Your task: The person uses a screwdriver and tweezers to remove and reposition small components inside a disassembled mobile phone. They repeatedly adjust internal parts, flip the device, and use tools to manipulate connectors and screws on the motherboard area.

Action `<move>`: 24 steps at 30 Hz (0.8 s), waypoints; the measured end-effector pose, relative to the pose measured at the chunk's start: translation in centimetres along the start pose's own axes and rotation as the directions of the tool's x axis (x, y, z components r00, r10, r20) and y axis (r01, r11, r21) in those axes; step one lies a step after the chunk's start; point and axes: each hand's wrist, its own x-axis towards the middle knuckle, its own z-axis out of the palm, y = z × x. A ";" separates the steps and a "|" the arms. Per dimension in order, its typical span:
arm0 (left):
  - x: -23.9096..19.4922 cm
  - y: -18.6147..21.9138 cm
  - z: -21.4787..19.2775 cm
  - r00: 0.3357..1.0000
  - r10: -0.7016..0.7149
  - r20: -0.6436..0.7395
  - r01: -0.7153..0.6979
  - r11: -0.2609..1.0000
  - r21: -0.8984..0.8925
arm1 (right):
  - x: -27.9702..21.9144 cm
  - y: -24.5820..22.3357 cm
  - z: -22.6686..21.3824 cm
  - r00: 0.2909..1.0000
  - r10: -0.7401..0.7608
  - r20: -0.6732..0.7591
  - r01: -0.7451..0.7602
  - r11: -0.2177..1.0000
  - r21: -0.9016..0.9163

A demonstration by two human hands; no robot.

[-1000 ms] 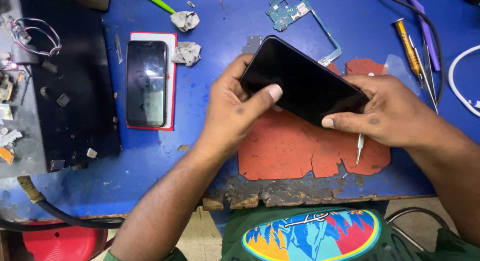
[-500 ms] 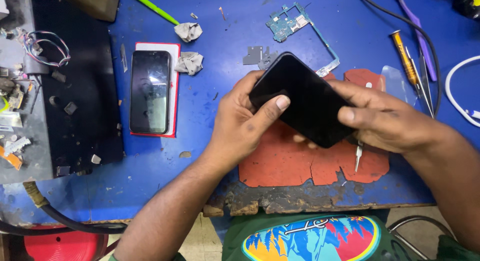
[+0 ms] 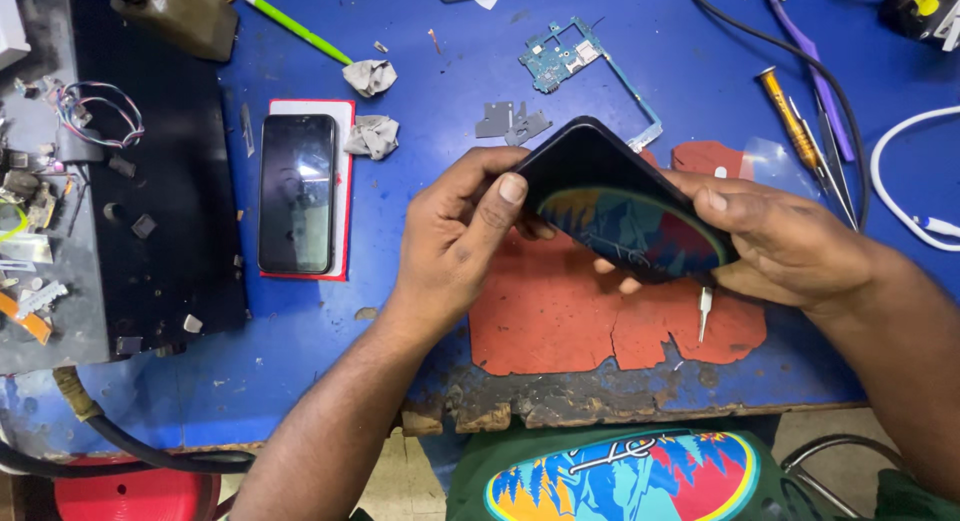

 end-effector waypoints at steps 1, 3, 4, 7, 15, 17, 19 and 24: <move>0.0 0.0 0.0 1.000 -0.009 -0.001 0.009 1.000 -0.019 | 0.0 0.0 0.0 1.000 -0.004 -0.002 0.004 1.000 0.000; 0.1 0.1 0.0 1.000 -0.015 0.008 0.015 0.999 -0.033 | 0.1 0.1 0.0 1.000 -0.013 -0.005 0.013 1.000 0.000; 0.1 0.2 -0.1 1.000 -0.011 0.016 0.011 1.000 -0.027 | 0.2 0.2 0.0 1.000 -0.027 -0.004 0.027 0.999 -0.044; -0.1 0.5 -0.3 0.997 -0.010 0.071 0.010 1.000 0.002 | 0.3 0.4 0.1 0.999 -0.041 -0.014 0.038 0.988 -0.151; -0.4 0.8 0.6 0.999 -0.018 0.042 0.010 0.984 0.178 | 0.8 0.0 1.1 0.995 -0.081 0.061 0.097 0.934 -0.345; -0.5 1.0 0.6 1.000 0.020 0.020 -0.026 0.937 0.349 | 0.9 -0.6 1.4 0.992 -0.095 0.089 0.127 0.855 -0.503; -0.4 1.1 0.7 0.997 -0.076 -0.024 0.080 0.946 0.314 | 0.9 -1.0 1.6 0.992 -0.100 0.082 0.129 0.792 -0.597; 0.2 0.9 0.9 0.976 -0.178 -0.128 0.194 0.973 0.126 | -1.6 -0.9 1.1 0.869 -0.412 -0.275 -0.028 0.514 -0.857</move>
